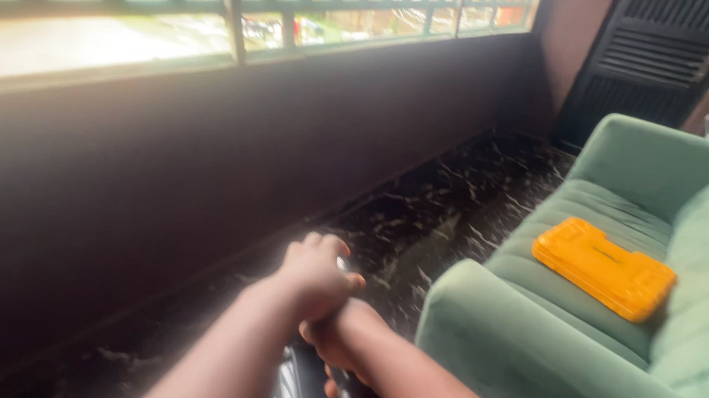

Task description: The person assembles a handheld vacuum cleaner by fitting and twisting its components together by hand.

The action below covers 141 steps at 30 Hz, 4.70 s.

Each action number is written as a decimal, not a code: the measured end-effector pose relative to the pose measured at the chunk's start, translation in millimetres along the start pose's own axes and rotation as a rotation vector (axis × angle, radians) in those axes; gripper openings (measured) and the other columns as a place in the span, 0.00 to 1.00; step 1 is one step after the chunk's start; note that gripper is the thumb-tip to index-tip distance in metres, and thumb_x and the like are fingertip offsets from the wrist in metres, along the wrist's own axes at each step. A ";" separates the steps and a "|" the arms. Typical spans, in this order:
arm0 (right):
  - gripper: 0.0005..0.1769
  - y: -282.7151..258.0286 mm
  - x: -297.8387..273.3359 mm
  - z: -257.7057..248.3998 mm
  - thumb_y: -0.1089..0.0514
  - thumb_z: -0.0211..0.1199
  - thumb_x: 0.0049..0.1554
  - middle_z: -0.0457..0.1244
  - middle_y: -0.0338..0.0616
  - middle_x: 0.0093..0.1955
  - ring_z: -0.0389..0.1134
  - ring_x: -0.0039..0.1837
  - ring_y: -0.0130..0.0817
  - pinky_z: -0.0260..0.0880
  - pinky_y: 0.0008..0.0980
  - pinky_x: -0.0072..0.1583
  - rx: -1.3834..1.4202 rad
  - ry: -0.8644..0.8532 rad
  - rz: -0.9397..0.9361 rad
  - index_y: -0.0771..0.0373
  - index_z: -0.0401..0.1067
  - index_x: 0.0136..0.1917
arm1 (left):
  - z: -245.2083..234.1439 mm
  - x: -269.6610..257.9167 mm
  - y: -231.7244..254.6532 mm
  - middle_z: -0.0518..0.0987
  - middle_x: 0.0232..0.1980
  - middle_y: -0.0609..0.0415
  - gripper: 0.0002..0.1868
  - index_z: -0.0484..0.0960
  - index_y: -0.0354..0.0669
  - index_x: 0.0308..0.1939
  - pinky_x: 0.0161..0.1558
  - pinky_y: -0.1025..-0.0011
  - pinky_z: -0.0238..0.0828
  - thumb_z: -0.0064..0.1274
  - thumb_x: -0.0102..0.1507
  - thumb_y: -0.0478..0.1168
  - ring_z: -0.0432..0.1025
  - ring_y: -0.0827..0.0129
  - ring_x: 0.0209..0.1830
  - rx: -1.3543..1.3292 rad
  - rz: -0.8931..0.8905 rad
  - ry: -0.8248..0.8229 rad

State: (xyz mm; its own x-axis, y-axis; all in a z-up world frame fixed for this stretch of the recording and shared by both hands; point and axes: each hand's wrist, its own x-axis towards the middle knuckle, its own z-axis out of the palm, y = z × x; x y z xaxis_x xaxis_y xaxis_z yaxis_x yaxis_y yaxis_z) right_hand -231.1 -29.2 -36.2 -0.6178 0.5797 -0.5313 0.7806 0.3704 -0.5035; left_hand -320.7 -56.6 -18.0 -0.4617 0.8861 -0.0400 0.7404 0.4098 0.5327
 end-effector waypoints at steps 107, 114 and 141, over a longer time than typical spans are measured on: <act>0.20 -71.6 27.1 27.7 0.64 0.58 0.53 0.70 0.54 0.57 0.73 0.58 0.46 0.74 0.41 0.56 -0.324 0.001 -0.138 0.58 0.77 0.58 | -42.2 -1.3 -63.3 0.67 0.73 0.48 0.37 0.71 0.49 0.69 0.70 0.60 0.65 0.62 0.58 0.54 0.65 0.54 0.72 0.005 -0.191 -0.033; 0.19 -59.3 21.6 40.0 0.63 0.57 0.54 0.71 0.53 0.55 0.74 0.55 0.45 0.75 0.40 0.54 -0.323 0.000 -0.127 0.59 0.77 0.59 | -41.7 -14.6 -51.7 0.67 0.73 0.49 0.39 0.70 0.54 0.70 0.72 0.59 0.62 0.65 0.56 0.55 0.62 0.54 0.74 0.024 -0.281 -0.081; 0.18 -34.9 -53.5 20.0 0.62 0.52 0.61 0.70 0.55 0.49 0.74 0.42 0.42 0.76 0.37 0.42 -0.353 0.047 -0.093 0.66 0.73 0.62 | -58.6 -66.0 6.1 0.74 0.67 0.45 0.44 0.69 0.49 0.69 0.66 0.61 0.66 0.67 0.54 0.60 0.68 0.55 0.69 0.163 0.021 -0.151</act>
State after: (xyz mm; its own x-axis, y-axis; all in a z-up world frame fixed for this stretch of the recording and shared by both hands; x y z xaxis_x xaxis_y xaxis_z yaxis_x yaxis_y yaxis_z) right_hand -227.2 -87.7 -3.9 -0.6892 0.5614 -0.4581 0.7109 0.6463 -0.2774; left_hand -314.3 -125.2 37.4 -0.3760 0.9121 -0.1635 0.8239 0.4099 0.3915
